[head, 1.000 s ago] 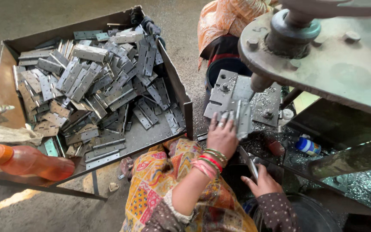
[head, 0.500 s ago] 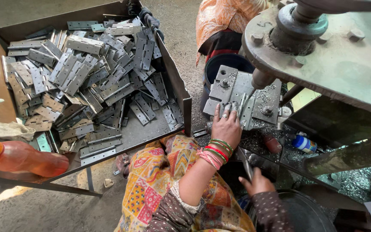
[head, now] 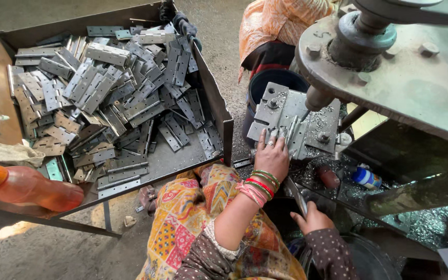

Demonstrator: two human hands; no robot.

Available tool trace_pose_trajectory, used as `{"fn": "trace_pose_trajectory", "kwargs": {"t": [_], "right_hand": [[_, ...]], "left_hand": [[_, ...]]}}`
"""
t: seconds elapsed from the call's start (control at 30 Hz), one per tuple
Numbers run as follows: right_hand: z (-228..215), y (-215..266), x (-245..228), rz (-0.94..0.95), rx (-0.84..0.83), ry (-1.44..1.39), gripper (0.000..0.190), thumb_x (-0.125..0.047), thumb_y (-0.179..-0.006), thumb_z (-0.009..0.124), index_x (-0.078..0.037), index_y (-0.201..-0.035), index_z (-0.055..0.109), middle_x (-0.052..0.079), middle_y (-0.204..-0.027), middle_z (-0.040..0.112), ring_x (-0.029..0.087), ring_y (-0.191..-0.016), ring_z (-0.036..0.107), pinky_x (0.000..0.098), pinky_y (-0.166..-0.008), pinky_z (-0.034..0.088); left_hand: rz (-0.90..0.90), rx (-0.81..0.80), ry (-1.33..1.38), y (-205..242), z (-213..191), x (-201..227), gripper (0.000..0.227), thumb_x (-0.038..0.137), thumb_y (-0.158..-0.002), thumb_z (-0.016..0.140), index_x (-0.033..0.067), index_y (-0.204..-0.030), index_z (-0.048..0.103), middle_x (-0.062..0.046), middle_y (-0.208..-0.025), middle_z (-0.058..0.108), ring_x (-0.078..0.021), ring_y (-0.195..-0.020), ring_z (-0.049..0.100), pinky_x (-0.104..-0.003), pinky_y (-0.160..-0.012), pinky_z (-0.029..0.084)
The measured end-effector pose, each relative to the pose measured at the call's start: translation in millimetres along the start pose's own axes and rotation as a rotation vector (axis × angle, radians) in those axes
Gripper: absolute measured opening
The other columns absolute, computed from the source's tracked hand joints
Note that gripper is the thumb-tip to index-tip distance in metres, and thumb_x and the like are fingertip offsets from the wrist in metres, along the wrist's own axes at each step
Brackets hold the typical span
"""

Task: The person repeatedly picks metal hinge pieces from a nearby bin, places them into a jig on a manual punching machine, and operates the lever to punch holes. Finished pieces are returned to the bin after each cycle.

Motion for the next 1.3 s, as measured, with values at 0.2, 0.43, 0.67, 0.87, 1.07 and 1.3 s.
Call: {"fn": "trace_pose_trajectory", "kwargs": {"t": [0.2,0.43,0.67,0.87,1.07,1.3], "right_hand": [[57.8,24.3,-2.9,0.048,0.167,-0.101,0.057,-0.056,-0.086,0.065,-0.015,-0.124,0.052,0.027,-0.085,0.072,0.052,-0.082,0.07,0.0593,-0.072,0.055],[-6.7,-0.3,-3.9,0.045,-0.04,0.079,0.065,-0.064,-0.084,0.069,-0.012,-0.118,0.052,0.026,-0.088,0.074,0.047,-0.084,0.073,0.0557,-0.074,0.058],[26.3,18.8,-7.9,0.07,0.097,-0.088,0.063,-0.057,-0.081,0.069,-0.013,-0.123,0.052,0.028,-0.088,0.073,0.05,-0.082,0.071,0.0586,-0.071,0.056],[54.9,28.4,1.9,0.058,0.081,-0.096,0.069,-0.057,-0.082,0.068,-0.013,-0.13,0.048,0.03,-0.087,0.072,0.052,-0.082,0.069,0.0595,-0.072,0.055],[-13.9,4.3,-4.5,0.009,-0.062,0.075,0.069,-0.068,-0.081,0.071,-0.009,-0.112,0.054,0.025,-0.089,0.074,0.045,-0.085,0.074,0.0534,-0.076,0.059],[41.5,30.0,-15.0,0.127,0.071,-0.063,0.057,-0.056,-0.086,0.066,-0.014,-0.122,0.052,0.024,-0.09,0.074,0.048,-0.086,0.072,0.0569,-0.075,0.057]], "left_hand": [[0.004,0.0,0.018,1.7,-5.0,-1.8,0.034,0.02,-0.089,0.055,0.0006,-0.11,0.074,-0.014,-0.127,0.066,-0.0312,-0.131,0.056,-0.056,-0.125,0.021],[-0.001,0.011,-0.019,-14.5,4.2,-4.5,0.032,0.018,-0.091,0.055,0.001,-0.111,0.074,-0.016,-0.131,0.065,-0.0324,-0.132,0.057,-0.056,-0.128,0.02],[-0.049,-0.036,-0.023,-38.1,21.7,-0.1,0.026,0.015,-0.092,0.054,0.0034,-0.102,0.075,-0.017,-0.131,0.064,-0.0347,-0.133,0.057,-0.054,-0.127,0.019],[-0.054,-0.209,0.03,-15.9,21.2,-3.4,0.031,0.013,-0.099,0.051,0.0014,-0.117,0.073,-0.015,-0.133,0.064,-0.03,-0.135,0.055,-0.054,-0.134,0.016],[-0.059,-0.165,0.021,-41.2,25.8,-3.5,0.035,0.015,-0.093,0.05,0.0064,-0.119,0.071,-0.013,-0.143,0.058,-0.03,-0.142,0.046,-0.054,-0.127,0.013],[-0.022,-0.218,-0.031,-57.2,31.4,-1.7,0.038,0.016,-0.091,0.051,0.006,-0.123,0.069,-0.013,-0.143,0.057,-0.0309,-0.142,0.044,-0.054,-0.125,0.012]]}}
Point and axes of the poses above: each hand's wrist, its own y-axis away from the middle knuckle, its own z-axis out of the palm, x = y × z, the point moved 4 cm from there along -y, towards the middle knuckle
